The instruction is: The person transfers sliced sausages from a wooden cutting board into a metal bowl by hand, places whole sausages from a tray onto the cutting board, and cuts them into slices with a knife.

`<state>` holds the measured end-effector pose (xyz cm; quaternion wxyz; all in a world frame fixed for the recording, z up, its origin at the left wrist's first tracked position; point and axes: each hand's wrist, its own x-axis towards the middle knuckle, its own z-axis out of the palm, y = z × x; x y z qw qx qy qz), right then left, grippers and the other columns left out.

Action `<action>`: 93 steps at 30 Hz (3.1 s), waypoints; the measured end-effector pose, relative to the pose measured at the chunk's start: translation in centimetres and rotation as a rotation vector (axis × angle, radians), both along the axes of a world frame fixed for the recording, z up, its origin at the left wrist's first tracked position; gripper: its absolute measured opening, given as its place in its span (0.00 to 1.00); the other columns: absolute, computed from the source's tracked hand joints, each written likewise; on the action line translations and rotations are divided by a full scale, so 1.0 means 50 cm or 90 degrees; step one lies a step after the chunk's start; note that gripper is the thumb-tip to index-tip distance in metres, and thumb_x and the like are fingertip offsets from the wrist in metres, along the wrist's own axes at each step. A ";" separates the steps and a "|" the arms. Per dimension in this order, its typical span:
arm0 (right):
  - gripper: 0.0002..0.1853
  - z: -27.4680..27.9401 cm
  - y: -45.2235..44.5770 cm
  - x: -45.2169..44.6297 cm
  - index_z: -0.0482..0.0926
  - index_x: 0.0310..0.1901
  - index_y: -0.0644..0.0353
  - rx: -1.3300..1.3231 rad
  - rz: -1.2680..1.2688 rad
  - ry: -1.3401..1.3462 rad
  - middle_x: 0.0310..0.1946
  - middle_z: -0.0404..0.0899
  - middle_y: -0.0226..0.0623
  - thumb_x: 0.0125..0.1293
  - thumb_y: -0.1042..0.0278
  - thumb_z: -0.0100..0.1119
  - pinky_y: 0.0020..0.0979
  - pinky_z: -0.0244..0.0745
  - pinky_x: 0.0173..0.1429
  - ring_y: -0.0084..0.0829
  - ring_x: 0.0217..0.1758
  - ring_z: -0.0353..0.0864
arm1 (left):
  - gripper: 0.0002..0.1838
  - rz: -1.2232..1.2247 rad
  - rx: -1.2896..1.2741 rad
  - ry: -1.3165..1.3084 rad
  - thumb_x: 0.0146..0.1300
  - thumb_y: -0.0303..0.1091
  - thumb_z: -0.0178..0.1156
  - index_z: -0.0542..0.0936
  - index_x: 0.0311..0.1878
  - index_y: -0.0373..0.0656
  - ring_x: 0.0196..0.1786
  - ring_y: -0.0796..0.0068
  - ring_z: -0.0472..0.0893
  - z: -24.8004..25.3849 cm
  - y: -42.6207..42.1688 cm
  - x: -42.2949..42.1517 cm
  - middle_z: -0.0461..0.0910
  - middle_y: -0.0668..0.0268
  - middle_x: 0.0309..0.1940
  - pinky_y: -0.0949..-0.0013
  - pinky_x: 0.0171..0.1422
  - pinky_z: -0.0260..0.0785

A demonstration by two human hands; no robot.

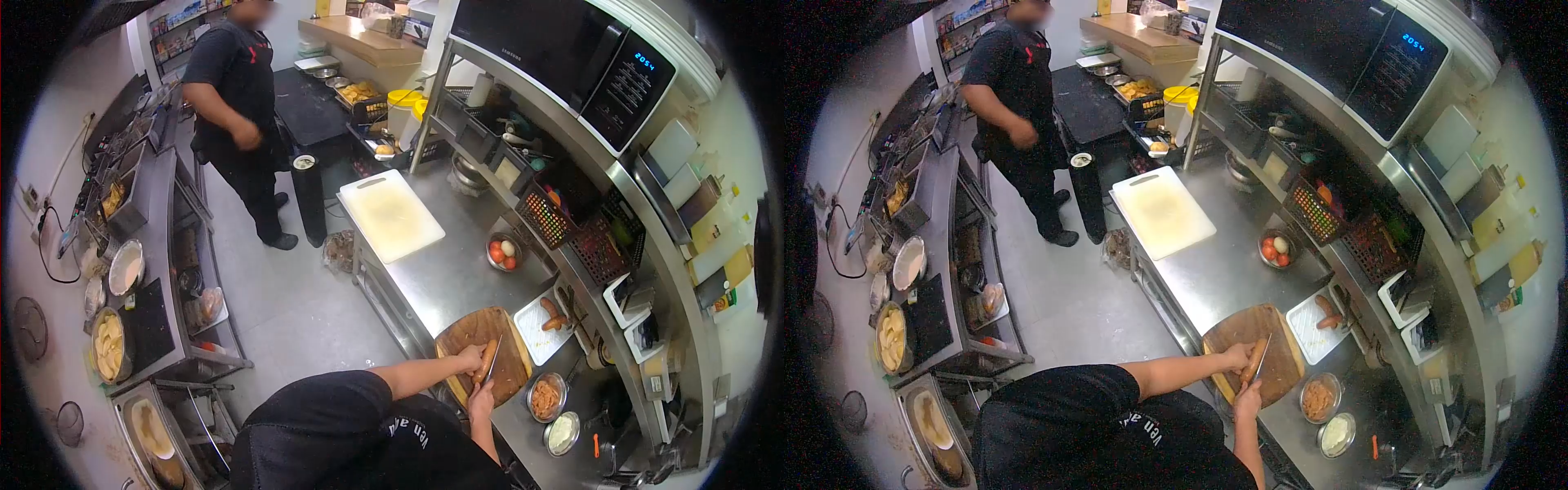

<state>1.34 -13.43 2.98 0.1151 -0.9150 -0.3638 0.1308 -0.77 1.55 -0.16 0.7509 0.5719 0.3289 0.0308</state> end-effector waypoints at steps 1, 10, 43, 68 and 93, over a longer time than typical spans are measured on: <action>0.23 0.000 -0.001 0.002 0.59 0.56 0.70 -0.005 0.003 0.003 0.31 0.78 0.62 0.69 0.60 0.47 0.50 0.73 0.40 0.59 0.36 0.79 | 0.43 0.007 0.003 0.003 0.52 0.17 0.55 0.58 0.72 0.59 0.40 0.70 0.80 0.001 -0.002 -0.001 0.80 0.67 0.49 0.66 0.31 0.77; 0.23 -0.014 -0.005 0.005 0.58 0.57 0.71 0.029 0.008 -0.012 0.30 0.78 0.63 0.69 0.61 0.46 0.51 0.72 0.41 0.59 0.37 0.79 | 0.42 0.017 0.040 -0.029 0.53 0.20 0.55 0.57 0.72 0.56 0.34 0.72 0.81 -0.077 -0.007 0.031 0.82 0.66 0.42 0.67 0.28 0.76; 0.25 -0.014 -0.011 0.014 0.58 0.58 0.72 0.052 0.002 0.017 0.27 0.77 0.63 0.68 0.61 0.47 0.52 0.72 0.38 0.60 0.33 0.79 | 0.37 0.011 0.082 -0.012 0.58 0.24 0.54 0.56 0.72 0.53 0.31 0.68 0.81 -0.010 -0.005 0.013 0.82 0.61 0.37 0.65 0.28 0.77; 0.26 -0.013 -0.017 0.027 0.57 0.60 0.68 0.069 -0.025 0.071 0.31 0.77 0.66 0.68 0.60 0.48 0.54 0.71 0.42 0.63 0.38 0.78 | 0.41 0.023 0.048 -0.057 0.54 0.21 0.58 0.56 0.72 0.53 0.28 0.70 0.80 -0.040 -0.008 0.031 0.81 0.63 0.36 0.66 0.24 0.75; 0.21 0.034 -0.011 0.029 0.65 0.55 0.67 0.101 -0.090 0.148 0.35 0.76 0.68 0.69 0.58 0.46 0.54 0.69 0.47 0.64 0.44 0.76 | 0.36 0.042 0.122 0.055 0.56 0.25 0.59 0.61 0.70 0.54 0.34 0.63 0.83 -0.020 0.009 0.042 0.80 0.61 0.44 0.64 0.26 0.78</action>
